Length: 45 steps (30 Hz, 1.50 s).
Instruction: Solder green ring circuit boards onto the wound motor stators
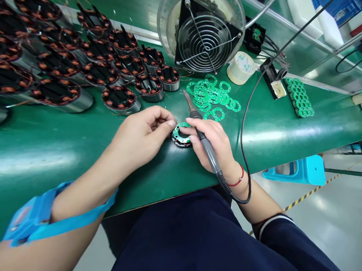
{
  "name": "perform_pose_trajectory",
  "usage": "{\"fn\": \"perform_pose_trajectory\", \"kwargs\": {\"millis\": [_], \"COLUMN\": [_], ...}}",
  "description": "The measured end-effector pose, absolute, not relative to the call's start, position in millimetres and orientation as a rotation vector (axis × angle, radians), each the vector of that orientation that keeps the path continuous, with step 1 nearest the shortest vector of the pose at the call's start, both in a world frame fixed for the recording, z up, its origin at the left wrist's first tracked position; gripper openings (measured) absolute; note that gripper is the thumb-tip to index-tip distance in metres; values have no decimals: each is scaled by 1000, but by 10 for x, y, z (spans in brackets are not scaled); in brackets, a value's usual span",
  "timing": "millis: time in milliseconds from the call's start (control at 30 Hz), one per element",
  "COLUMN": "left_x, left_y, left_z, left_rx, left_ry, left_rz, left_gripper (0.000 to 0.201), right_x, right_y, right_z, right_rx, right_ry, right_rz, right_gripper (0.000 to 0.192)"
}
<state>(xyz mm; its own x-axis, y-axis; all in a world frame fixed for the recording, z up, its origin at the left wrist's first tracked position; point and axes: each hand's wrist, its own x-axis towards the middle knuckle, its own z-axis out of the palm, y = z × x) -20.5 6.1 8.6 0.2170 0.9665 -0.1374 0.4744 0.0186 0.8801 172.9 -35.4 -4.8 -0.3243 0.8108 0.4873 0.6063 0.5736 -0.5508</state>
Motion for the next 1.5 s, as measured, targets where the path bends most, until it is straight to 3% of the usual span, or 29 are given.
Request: {"fn": "perform_pose_trajectory", "kwargs": {"millis": [333, 667, 967, 1233, 1500], "left_x": [-128, -124, -116, -112, -270], "left_y": [44, -1, -18, 18, 105], "left_z": [127, 88, 47, 42, -46], "left_rx": [1696, 1819, 1849, 1810, 2053], "left_ry": [1475, 1539, 1553, 1534, 1152], "left_rz": [677, 700, 716, 707, 445], "left_gripper": [18, 17, 16, 16, 47], "right_x": [1804, 1791, 1765, 1700, 1795], "right_y": [-553, -557, -534, -369, -335], "right_z": [-220, -105, -263, -31, -171], "right_rx": [-1167, -1078, -1217, -1218, -1288], "right_ry": [-1642, -1626, -1634, -2108, -2060], "right_rz": [254, 241, 380, 540, 532], "right_gripper": [31, 19, 42, 56, 54]}}
